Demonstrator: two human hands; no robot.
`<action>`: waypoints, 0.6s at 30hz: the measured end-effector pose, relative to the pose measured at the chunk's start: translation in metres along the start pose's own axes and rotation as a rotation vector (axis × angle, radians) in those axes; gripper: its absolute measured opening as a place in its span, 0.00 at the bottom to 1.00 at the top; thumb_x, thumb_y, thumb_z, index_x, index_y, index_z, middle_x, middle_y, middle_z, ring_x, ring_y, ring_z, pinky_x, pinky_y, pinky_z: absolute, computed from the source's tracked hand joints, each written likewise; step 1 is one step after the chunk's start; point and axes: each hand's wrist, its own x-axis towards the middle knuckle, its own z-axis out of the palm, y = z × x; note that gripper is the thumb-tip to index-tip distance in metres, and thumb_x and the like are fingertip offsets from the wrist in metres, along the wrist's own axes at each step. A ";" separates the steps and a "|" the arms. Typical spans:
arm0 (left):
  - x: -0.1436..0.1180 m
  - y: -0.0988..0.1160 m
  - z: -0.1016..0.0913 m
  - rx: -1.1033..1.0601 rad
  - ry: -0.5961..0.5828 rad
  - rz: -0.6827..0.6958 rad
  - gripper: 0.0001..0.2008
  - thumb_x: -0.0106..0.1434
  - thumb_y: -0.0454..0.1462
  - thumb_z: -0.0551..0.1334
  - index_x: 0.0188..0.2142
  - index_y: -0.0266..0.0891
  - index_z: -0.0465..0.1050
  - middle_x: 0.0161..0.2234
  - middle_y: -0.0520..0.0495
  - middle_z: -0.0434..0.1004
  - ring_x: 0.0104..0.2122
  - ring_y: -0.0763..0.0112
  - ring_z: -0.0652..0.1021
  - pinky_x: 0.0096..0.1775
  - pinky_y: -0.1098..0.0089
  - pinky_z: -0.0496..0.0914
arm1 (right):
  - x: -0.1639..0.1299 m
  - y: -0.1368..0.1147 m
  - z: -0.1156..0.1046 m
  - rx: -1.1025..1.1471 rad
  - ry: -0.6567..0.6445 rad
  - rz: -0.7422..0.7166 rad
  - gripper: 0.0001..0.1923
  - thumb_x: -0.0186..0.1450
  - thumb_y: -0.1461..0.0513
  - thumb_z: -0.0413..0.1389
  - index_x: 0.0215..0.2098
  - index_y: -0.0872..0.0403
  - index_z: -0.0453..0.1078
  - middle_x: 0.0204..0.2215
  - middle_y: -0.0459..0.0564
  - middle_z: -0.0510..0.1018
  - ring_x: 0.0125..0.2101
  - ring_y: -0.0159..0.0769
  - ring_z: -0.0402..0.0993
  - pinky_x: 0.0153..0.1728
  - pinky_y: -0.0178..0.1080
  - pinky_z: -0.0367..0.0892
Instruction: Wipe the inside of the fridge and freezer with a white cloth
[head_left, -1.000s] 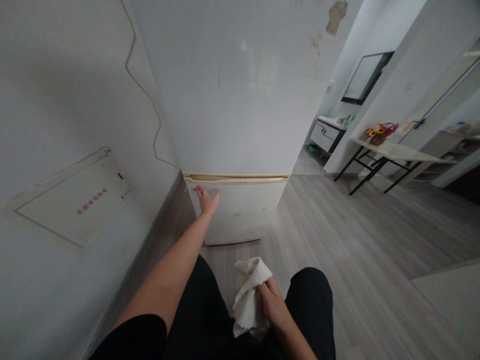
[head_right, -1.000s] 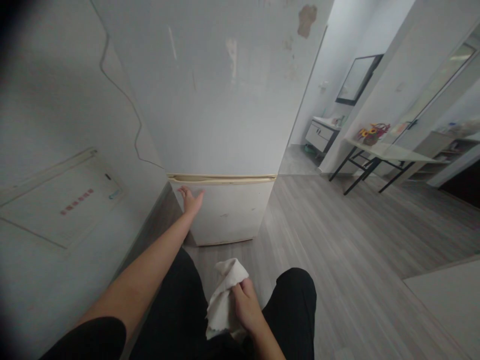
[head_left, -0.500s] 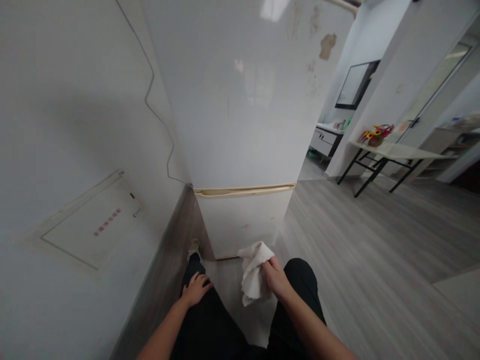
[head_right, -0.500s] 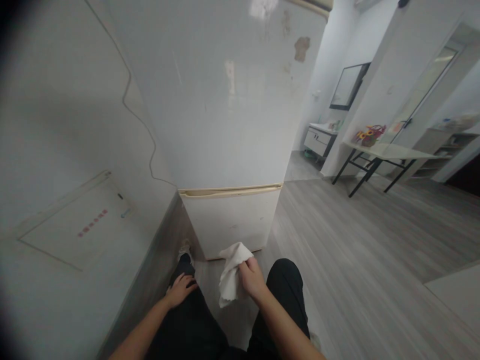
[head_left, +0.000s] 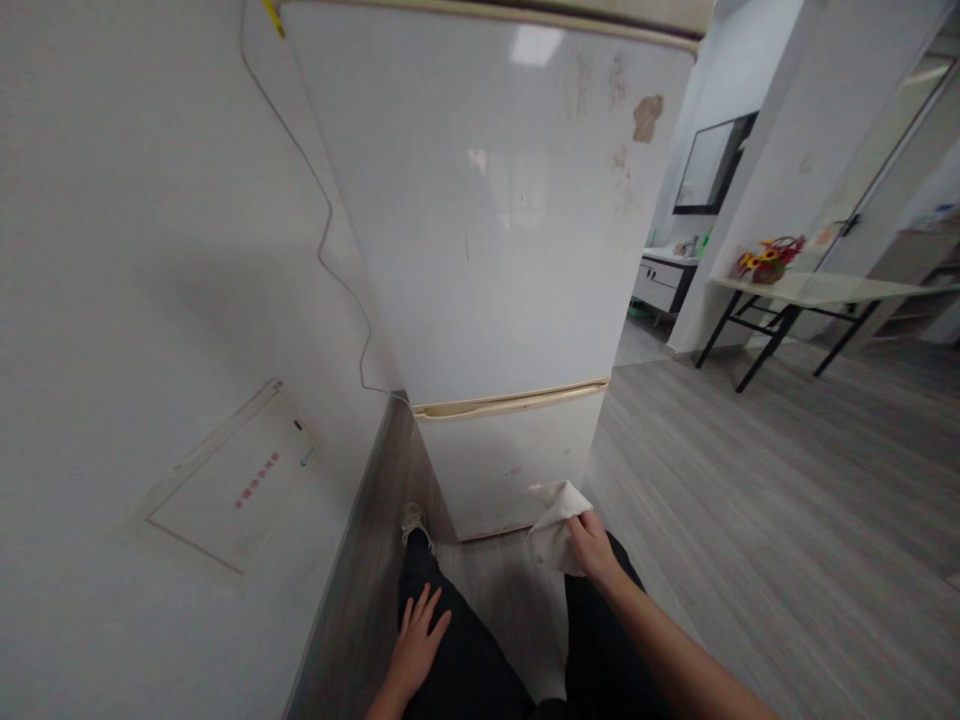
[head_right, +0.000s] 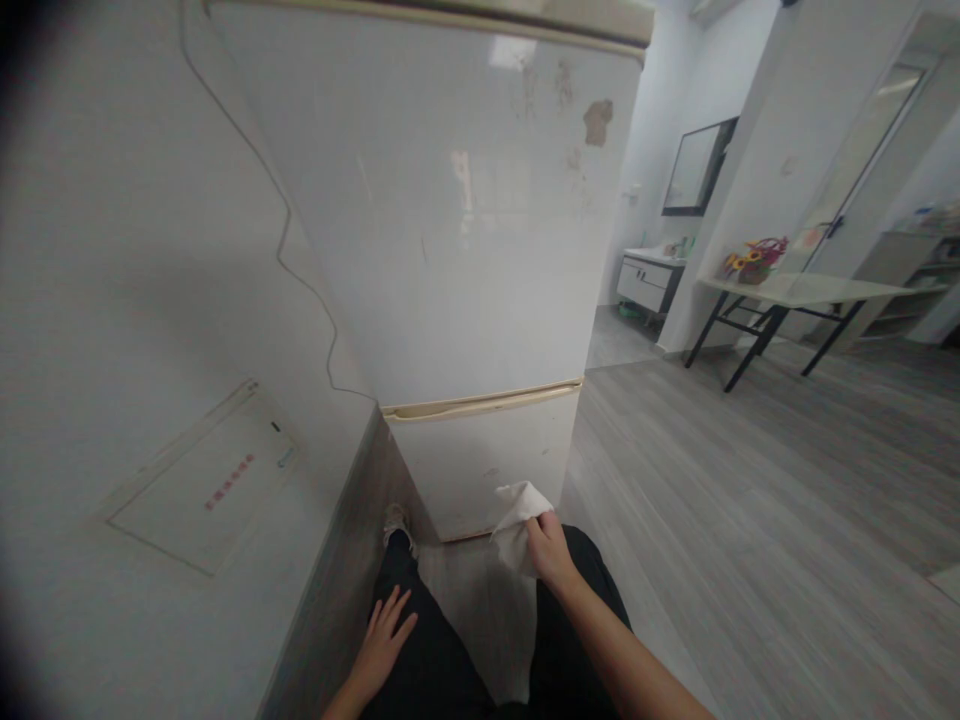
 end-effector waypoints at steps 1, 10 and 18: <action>0.002 0.008 -0.001 0.010 -0.019 0.000 0.33 0.71 0.50 0.47 0.72 0.45 0.54 0.75 0.53 0.39 0.74 0.58 0.40 0.72 0.56 0.49 | 0.003 0.002 -0.004 -0.028 0.001 -0.026 0.19 0.59 0.49 0.54 0.31 0.56 0.76 0.33 0.54 0.81 0.37 0.45 0.74 0.41 0.43 0.67; 0.039 0.068 0.001 0.056 -0.160 -0.032 0.33 0.66 0.57 0.49 0.64 0.50 0.68 0.75 0.51 0.45 0.74 0.44 0.38 0.67 0.31 0.47 | 0.005 0.038 -0.038 -0.074 0.160 -0.049 0.22 0.61 0.47 0.54 0.34 0.57 0.77 0.38 0.59 0.82 0.40 0.48 0.75 0.44 0.44 0.67; 0.065 0.083 0.010 0.120 -0.147 0.002 0.22 0.64 0.51 0.54 0.49 0.46 0.77 0.68 0.44 0.64 0.73 0.45 0.48 0.66 0.29 0.45 | -0.015 0.055 -0.051 -0.098 0.145 0.000 0.20 0.59 0.48 0.56 0.30 0.56 0.77 0.32 0.57 0.81 0.35 0.48 0.75 0.38 0.43 0.67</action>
